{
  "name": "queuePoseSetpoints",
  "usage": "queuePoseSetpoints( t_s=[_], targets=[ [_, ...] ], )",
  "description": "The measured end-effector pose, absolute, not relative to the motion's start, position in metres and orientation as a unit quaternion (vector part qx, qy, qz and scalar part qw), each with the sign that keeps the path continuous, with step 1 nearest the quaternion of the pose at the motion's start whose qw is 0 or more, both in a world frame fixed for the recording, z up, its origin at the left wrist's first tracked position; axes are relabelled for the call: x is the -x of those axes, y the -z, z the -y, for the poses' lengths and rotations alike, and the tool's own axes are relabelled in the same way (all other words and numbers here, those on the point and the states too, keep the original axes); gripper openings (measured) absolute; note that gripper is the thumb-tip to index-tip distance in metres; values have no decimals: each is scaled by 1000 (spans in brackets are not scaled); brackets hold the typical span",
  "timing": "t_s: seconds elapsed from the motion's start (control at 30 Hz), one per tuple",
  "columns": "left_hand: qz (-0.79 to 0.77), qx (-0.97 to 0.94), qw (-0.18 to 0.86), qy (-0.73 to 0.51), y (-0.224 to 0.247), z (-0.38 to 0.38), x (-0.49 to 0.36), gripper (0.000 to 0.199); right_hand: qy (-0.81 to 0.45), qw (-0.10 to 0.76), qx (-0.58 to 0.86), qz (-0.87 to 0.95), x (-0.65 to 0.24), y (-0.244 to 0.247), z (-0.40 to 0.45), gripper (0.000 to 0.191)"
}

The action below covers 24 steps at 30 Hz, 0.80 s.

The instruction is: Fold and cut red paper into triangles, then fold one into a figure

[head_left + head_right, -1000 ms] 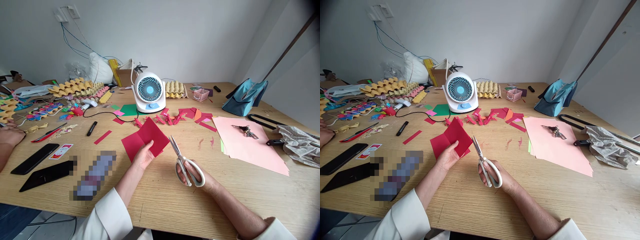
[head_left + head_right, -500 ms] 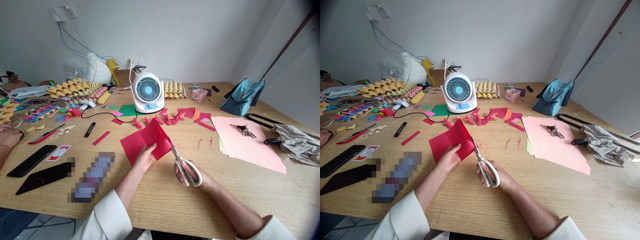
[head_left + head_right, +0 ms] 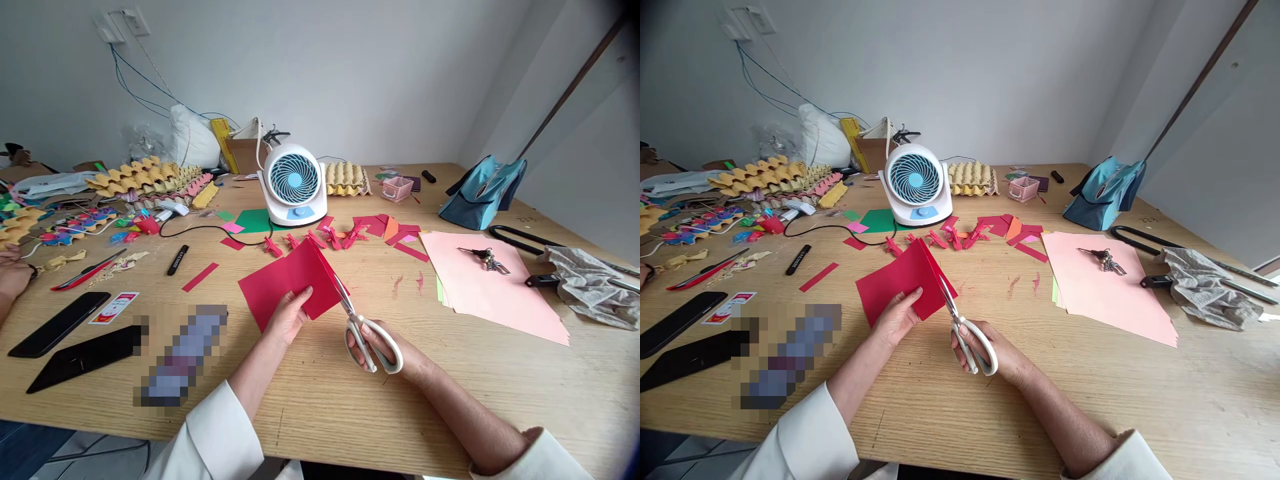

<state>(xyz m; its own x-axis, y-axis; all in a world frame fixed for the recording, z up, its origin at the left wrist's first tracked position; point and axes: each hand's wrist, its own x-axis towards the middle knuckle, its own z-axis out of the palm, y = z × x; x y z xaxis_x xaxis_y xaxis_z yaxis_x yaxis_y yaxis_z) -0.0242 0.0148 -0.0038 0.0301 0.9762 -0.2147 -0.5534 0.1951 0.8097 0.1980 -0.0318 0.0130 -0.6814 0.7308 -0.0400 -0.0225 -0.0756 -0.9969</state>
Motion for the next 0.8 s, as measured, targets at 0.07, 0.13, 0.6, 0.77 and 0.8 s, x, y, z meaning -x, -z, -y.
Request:
queuePoseSetpoints(
  t_s=[0.07,0.13,0.6,0.77,0.8],
  targets=[
    [-396,-263,658,-584,4,-16,25,34,-661,281,292,631,-199,-18,31,49],
    [-396,-261,651,-592,5,-17,26,36,-636,295,315,639,-202,-22,27,50],
    [-394,-274,651,-588,-1,-14,22,35,49,118,675,727,-272,12,-21,30],
    [-396,-287,652,-580,-2,-11,20,33,56,105,678,725,-269,9,-18,26],
    [-395,-289,653,-578,-2,-11,20,32,55,104,679,725,-269,10,-18,26]
  ],
)
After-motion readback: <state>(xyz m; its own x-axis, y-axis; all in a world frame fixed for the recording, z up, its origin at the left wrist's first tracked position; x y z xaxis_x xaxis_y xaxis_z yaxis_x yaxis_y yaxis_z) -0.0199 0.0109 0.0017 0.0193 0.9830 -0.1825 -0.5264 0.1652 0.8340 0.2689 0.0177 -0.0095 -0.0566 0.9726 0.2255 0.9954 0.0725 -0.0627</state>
